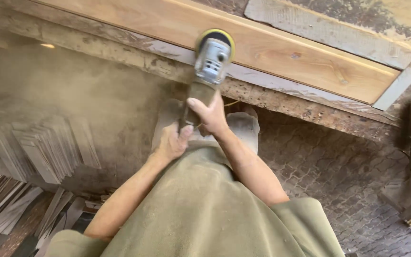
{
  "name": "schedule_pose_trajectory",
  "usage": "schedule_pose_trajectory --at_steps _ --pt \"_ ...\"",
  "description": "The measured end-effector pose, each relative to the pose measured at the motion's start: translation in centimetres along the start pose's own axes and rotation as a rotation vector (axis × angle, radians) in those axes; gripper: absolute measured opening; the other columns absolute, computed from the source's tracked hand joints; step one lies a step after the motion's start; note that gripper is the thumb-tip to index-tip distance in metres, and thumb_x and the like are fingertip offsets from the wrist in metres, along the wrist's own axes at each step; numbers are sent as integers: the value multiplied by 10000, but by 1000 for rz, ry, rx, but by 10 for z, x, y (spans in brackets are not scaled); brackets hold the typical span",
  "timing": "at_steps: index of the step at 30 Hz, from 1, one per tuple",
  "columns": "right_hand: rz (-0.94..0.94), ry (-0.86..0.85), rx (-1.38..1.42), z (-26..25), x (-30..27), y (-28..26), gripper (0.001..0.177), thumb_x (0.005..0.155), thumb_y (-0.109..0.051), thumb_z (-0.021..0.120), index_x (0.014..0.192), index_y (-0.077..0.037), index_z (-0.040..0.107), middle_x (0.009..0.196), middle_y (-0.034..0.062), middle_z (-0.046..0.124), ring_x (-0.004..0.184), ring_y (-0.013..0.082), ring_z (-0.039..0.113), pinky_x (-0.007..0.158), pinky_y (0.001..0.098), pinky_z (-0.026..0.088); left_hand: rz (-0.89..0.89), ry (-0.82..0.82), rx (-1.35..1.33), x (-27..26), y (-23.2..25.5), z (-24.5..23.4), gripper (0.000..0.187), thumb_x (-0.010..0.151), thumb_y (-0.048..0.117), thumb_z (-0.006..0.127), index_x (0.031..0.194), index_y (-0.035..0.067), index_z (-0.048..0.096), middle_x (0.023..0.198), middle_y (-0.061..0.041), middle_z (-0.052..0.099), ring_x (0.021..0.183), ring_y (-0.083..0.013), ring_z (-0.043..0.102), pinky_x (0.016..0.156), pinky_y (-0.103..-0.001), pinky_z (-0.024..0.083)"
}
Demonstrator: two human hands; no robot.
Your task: Applying glue to imperfections in a wood plank and then sanding the surface smooth with a power sander.
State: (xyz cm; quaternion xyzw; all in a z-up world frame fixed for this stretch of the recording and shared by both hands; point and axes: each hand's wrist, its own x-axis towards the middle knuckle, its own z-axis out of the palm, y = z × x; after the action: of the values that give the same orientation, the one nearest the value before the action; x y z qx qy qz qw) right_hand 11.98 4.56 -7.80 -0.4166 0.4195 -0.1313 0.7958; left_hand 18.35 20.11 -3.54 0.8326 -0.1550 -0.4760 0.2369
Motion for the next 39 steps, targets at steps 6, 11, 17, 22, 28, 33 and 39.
schedule_pose_trajectory --at_steps 6,11,17,22,28,33,39 --pt "-7 166 60 -76 -40 -33 402 861 -206 825 1155 -33 612 989 118 707 885 188 681 791 409 596 111 -201 86 -2 81 46 695 923 655 531 904 -31 638 795 -334 686 885 -535 691 723 -613 538" --pt "-95 194 123 -69 -31 -13 390 881 -190 799 1165 -24 590 999 112 705 891 186 683 828 408 598 105 -209 80 2 72 30 706 907 694 512 923 -2 626 792 -319 684 873 -514 697 698 -580 560" --pt "13 15 -101 6 6 26 489 794 -189 901 1165 -17 634 1002 135 715 880 201 676 796 433 578 17 22 96 -1 20 -14 711 944 622 553 756 -57 648 669 -337 618 764 -540 678 546 -562 484" --pt "-28 -55 41 29 18 6 522 806 -189 910 1202 -100 581 1023 60 727 903 111 659 787 326 597 -103 36 -80 -2 20 -25 543 945 587 531 709 107 624 480 -62 641 648 -271 748 626 -424 581" --pt "-60 34 104 -69 -23 4 423 858 -166 857 1158 -91 567 998 82 746 886 116 688 778 330 603 -76 -142 82 -7 51 43 750 869 769 552 1004 37 644 863 -262 709 957 -474 693 762 -594 536" --pt "-5 189 57 -146 -60 -37 380 853 -201 836 1130 -50 623 1000 114 744 893 165 690 815 395 608 22 -223 161 -15 99 115 709 915 684 527 1094 15 675 926 -298 719 995 -483 692 810 -577 560" --pt "-24 497 74 -247 -74 -84 318 893 -280 706 1134 -74 691 994 102 749 882 190 724 861 408 621 2 -585 314 -1 223 168 855 909 707 377 1358 19 612 1256 -307 684 1223 -468 635 1019 -576 505"
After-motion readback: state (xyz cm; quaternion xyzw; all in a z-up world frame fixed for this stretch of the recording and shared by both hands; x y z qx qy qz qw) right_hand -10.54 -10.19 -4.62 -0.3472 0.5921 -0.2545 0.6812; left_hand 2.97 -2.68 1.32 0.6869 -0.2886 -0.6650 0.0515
